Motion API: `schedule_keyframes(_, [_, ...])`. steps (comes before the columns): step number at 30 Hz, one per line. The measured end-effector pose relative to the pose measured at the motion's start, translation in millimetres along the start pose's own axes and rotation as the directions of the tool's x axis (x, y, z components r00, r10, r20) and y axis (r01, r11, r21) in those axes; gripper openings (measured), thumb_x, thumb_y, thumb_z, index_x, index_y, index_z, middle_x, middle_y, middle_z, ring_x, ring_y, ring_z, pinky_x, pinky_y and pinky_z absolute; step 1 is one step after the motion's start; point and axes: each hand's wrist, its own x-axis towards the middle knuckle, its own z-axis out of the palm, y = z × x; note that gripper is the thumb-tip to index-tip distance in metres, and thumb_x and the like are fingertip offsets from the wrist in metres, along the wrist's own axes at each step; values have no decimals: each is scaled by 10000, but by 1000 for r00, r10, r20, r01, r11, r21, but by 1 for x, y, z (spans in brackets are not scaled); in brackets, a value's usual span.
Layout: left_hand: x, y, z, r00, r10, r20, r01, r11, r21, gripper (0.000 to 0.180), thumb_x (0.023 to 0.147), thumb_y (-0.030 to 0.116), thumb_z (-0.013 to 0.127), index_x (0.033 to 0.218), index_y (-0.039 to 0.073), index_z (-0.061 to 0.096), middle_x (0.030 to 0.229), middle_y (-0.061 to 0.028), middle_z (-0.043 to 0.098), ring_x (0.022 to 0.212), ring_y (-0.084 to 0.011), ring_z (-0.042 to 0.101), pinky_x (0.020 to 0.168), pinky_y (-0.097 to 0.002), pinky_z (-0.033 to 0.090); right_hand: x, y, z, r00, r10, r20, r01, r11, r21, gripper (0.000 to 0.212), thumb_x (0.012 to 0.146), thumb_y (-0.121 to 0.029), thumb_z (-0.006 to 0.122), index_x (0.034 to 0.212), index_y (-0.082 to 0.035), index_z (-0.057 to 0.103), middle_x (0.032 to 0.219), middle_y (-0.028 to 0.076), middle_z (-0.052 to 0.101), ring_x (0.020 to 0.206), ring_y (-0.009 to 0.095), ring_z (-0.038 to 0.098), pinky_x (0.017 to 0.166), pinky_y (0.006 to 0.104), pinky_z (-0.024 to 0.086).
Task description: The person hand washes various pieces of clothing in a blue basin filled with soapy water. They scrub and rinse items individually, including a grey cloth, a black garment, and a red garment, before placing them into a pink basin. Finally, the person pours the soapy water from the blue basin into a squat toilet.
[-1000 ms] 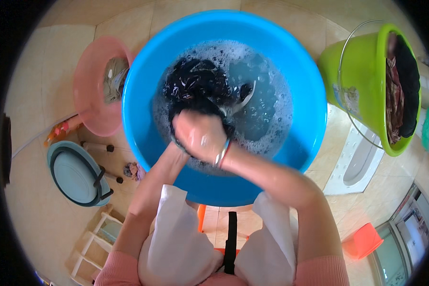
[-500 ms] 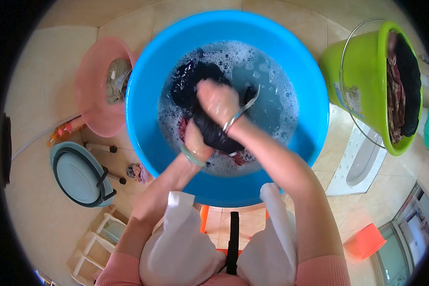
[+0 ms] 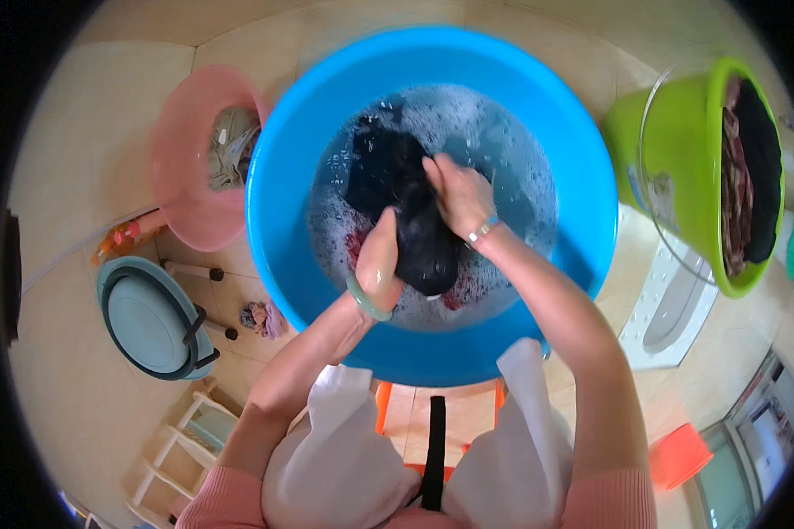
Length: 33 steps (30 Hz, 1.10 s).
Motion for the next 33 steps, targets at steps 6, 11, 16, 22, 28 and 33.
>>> schedule_keyframes(6, [-36, 31, 0, 724, 343, 599, -683, 485, 547, 105, 846, 98, 651, 849, 6, 601, 757, -3, 598, 705, -80, 520, 651, -262, 458, 22, 15, -44, 990, 138, 29, -141, 945, 294, 470, 957, -455, 535, 1279, -113, 558, 1290, 101, 555, 1183, 264, 517, 977, 376, 413])
schedule_keyframes(11, [-65, 52, 5, 604, 411, 683, -745, 595, 300, 110, 738, 10, 647, 826, 27, 582, 732, -35, 595, 682, -142, 583, 693, -299, 483, 35, 0, -35, 832, 25, 555, -537, 291, 792, 594, 995, -532, 407, 1305, -46, 551, 1285, 67, 577, 1156, 162, 537, 1019, 309, 401])
schedule_keyframes(16, [-16, 86, -27, 876, 271, 400, -406, 861, 307, 343, 791, 31, 654, 1120, -49, 596, 978, -51, 659, 888, -131, 616, 817, -302, 507, 18, 24, -47, 831, 376, 409, -522, 276, 807, 409, 903, -376, 660, 1134, -39, 633, 1048, 39, 654, 971, 134, 604, 894, 269, 466])
schedule_keyframes(22, [62, 40, -57, 943, 326, 68, -333, 931, 150, 503, 884, 2, 553, 1371, 59, 439, 1160, -109, 613, 992, -209, 613, 873, -349, 503, 28, 22, -39, 987, 147, -67, -142, 987, 72, 708, 768, -442, 768, 1322, -88, 505, 1319, 195, 470, 1221, 384, 458, 976, 435, 451])
schedule_keyframes(28, [73, 31, -29, 983, 183, 17, -182, 983, -36, 473, 959, 159, 551, 1415, 126, 435, 1283, -113, 578, 1110, -244, 588, 924, -378, 489, 42, 23, 7, 987, 155, -50, -161, 890, -426, 465, 808, -149, 690, 1222, -67, 496, 1245, 175, 520, 1114, 414, 544, 865, 473, 514])
schedule_keyframes(33, [58, 58, -28, 935, 111, 336, -41, 977, -208, 512, 942, 425, 584, 1303, 63, 552, 1264, -98, 601, 1148, -230, 574, 966, -378, 473, 4, -71, -15, 952, -289, 102, 270, 948, 168, 476, 709, 76, 574, 1144, -115, 546, 1034, 128, 552, 988, 361, 571, 820, 421, 493])
